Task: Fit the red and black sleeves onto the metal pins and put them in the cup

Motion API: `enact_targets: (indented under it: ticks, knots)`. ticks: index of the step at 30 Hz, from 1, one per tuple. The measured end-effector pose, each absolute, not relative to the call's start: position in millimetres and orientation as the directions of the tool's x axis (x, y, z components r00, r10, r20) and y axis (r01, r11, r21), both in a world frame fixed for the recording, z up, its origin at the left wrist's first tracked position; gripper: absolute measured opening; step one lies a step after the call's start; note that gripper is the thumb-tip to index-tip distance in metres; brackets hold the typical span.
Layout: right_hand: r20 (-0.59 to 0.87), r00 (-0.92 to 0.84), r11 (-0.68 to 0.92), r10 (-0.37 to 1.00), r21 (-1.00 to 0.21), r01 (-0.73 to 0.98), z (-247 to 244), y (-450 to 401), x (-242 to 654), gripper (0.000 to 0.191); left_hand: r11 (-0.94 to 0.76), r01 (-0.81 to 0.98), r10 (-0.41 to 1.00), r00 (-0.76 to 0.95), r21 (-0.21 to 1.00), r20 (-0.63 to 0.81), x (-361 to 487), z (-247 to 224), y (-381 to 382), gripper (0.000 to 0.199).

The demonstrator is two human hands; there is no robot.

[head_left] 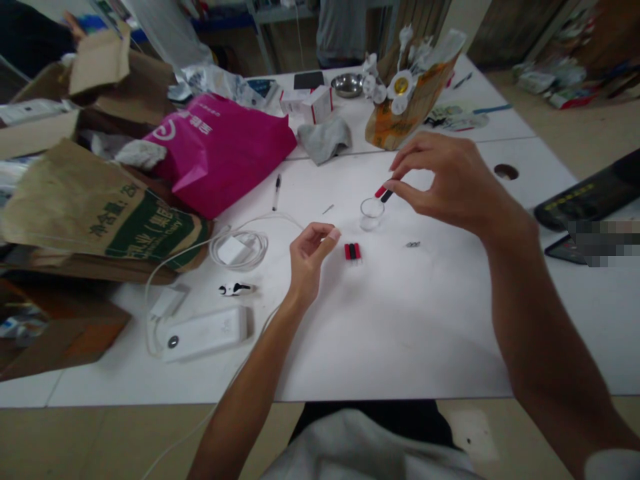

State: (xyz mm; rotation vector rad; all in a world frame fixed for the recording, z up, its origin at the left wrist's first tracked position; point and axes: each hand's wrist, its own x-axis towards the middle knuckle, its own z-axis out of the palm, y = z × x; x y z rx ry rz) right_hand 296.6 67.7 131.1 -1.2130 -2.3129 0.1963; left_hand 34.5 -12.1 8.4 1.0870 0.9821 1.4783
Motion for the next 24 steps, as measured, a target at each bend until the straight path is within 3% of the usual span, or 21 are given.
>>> enact_targets:
  ticks: [5,10,15,24]
  knots:
    - [0.43,-0.485,0.647,0.761,-0.442,0.622,154,43,296,0.018,-0.177,-0.18,0.982,-0.098,0.967,0.162,38,13,-14,0.033]
    - [0.363,-0.578,0.675,0.731,-0.507,0.536,158,30,289,0.019,-0.246,-0.122,0.968,0.017,0.961,0.25,40,17,-17,0.039]
    - [0.269,-0.668,0.679,0.694,-0.551,0.484,154,28,280,0.019,-0.256,-0.138,0.959,0.089,0.957,0.269,43,17,-18,0.031]
    - [0.28,-0.709,0.705,0.647,-0.575,0.416,142,30,273,0.013,-0.208,-0.113,0.964,0.141,0.972,0.223,45,10,-18,0.02]
